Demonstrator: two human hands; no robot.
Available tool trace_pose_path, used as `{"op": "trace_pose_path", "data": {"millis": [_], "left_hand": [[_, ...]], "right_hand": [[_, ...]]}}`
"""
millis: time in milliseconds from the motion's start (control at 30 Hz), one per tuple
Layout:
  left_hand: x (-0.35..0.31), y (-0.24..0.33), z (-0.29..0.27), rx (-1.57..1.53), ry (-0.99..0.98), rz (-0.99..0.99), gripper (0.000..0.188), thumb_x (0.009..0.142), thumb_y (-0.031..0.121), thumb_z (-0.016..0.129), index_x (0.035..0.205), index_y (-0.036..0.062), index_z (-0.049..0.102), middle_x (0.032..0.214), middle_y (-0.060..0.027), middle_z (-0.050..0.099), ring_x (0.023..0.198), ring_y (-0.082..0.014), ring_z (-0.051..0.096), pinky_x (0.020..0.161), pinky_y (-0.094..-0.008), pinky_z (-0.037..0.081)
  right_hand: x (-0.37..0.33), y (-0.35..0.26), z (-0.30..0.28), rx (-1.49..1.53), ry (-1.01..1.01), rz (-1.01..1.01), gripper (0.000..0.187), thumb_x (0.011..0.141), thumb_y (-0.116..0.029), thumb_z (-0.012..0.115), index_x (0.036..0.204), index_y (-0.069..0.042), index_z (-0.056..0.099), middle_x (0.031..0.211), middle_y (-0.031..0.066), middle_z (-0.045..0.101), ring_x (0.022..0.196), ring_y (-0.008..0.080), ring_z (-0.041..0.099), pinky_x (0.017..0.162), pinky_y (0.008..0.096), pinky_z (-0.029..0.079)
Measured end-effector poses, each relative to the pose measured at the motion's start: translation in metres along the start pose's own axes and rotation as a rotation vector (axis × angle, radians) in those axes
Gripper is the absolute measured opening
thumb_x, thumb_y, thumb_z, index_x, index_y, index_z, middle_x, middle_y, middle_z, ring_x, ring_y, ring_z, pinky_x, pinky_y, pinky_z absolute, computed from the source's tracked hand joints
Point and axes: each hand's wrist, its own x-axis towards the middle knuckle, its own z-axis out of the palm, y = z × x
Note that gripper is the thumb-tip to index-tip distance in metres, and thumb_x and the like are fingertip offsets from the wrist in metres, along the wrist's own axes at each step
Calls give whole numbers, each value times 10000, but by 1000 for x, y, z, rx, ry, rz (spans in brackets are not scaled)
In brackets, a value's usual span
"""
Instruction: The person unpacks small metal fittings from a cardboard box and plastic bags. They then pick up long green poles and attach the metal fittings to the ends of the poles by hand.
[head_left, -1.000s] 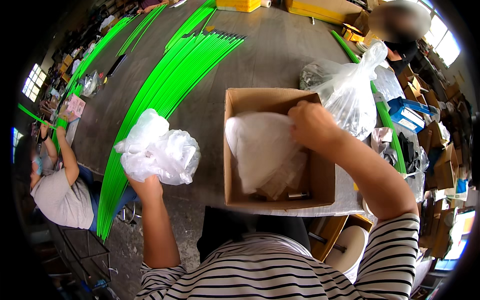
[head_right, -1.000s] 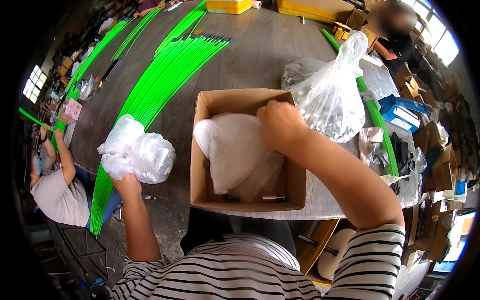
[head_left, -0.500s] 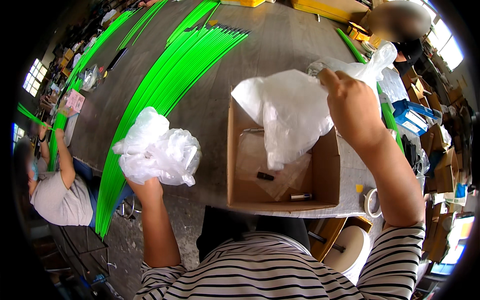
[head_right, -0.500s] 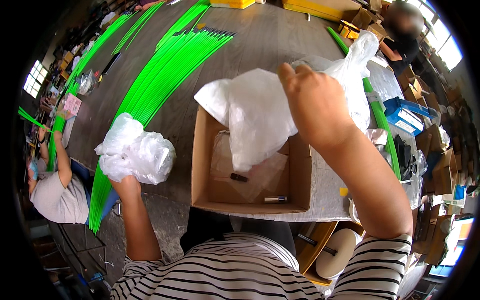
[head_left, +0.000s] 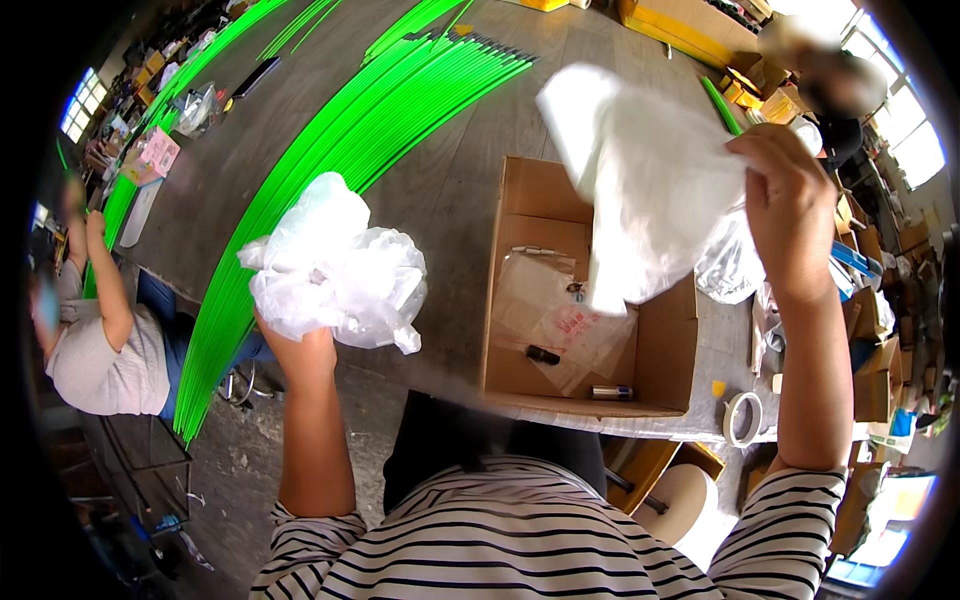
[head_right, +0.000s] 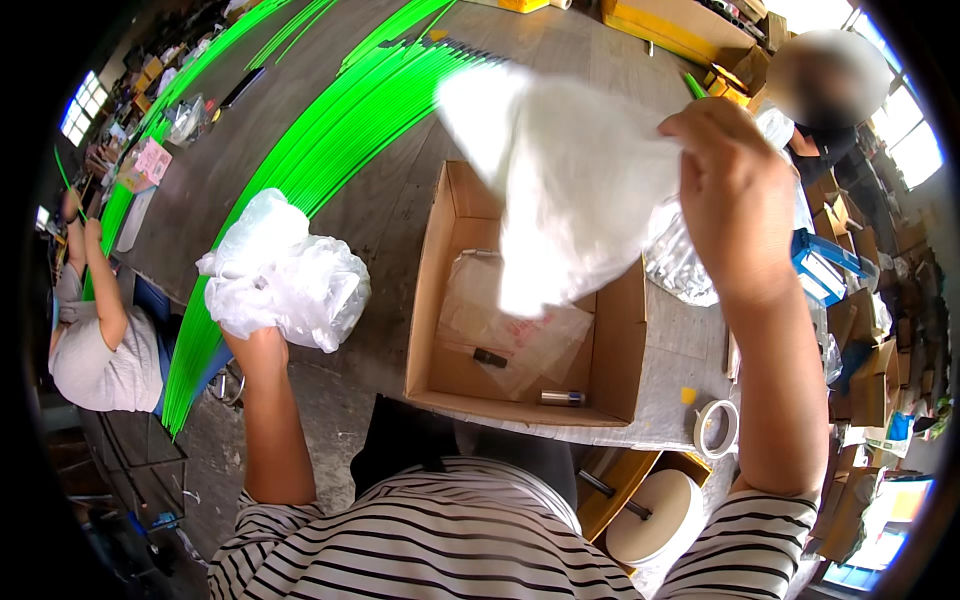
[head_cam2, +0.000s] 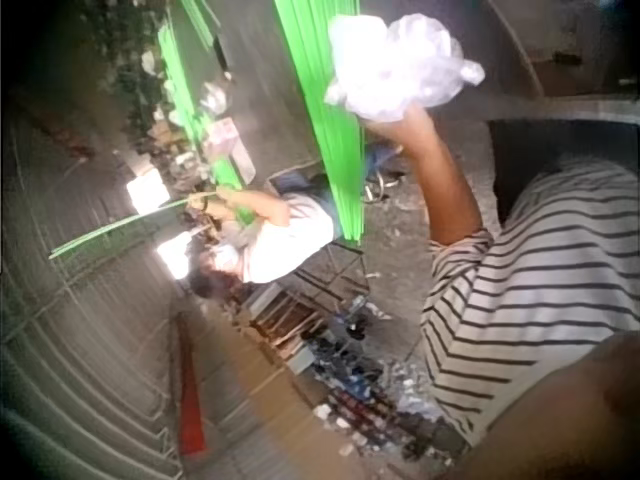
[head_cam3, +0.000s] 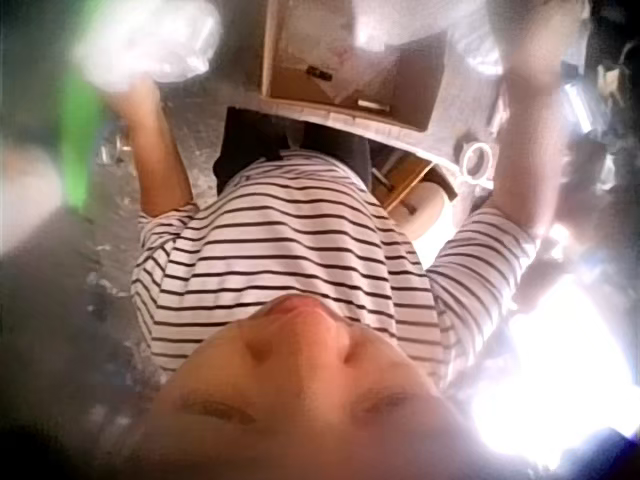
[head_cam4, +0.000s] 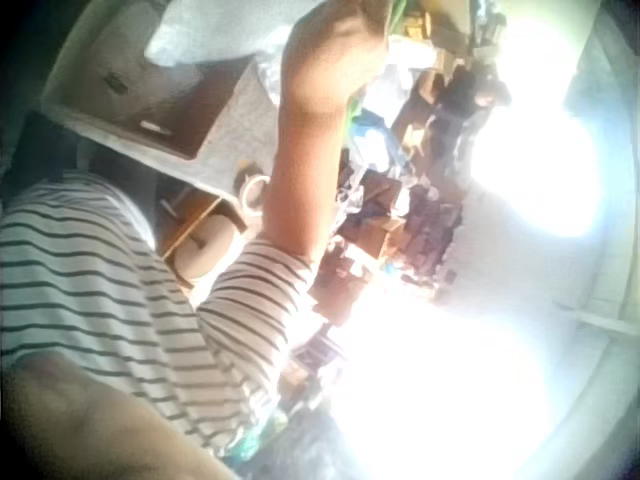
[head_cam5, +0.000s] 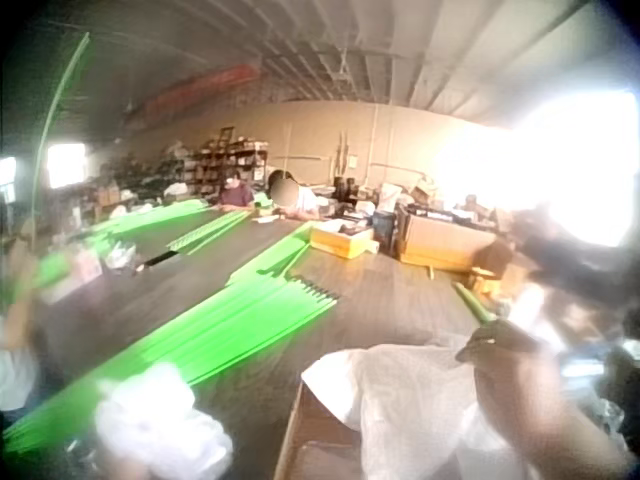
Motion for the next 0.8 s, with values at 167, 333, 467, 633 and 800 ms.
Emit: {"op": "trace_pose_path", "data": {"millis": [167,333,467,633,800], "left_hand": [[12,26,1,458,-179,271,355,726,91,654,1033,-30,522,1004,-113,582,945,-208,553,839,-341,440],[55,96,34,-669,-336,-709,687,707,91,687,1302,-11,361,898,-79,615,764,-205,617,723,-346,503],[25,122,45,-169,-545,-261,957,723,37,679,1441,48,47,907,-77,625,734,-153,616,660,-288,499],[33,103,28,303,-788,189,626,650,123,757,1194,-7,476,940,-108,615,831,-170,592,728,-315,466],[27,42,-36,547,-429,398,598,621,131,787,1107,-19,472,1111,-156,528,973,-211,554,787,-346,450]], "right_hand": [[9,-5,-6,-86,86,-15,197,681,52,571,807,-78,648,829,47,612,685,249,613,613,339,495],[24,-60,17,75,33,-261,159,637,-64,564,787,-39,611,877,109,575,763,257,601,595,338,511],[40,-128,18,620,-79,-339,119,601,-13,583,715,-11,617,776,162,594,713,292,629,649,372,532],[46,-141,4,1111,-235,-275,170,660,-17,637,828,4,648,857,168,643,761,314,631,713,360,516],[35,-97,11,982,-147,-33,173,719,-91,663,875,-16,653,780,155,652,716,298,636,668,344,520]]}}
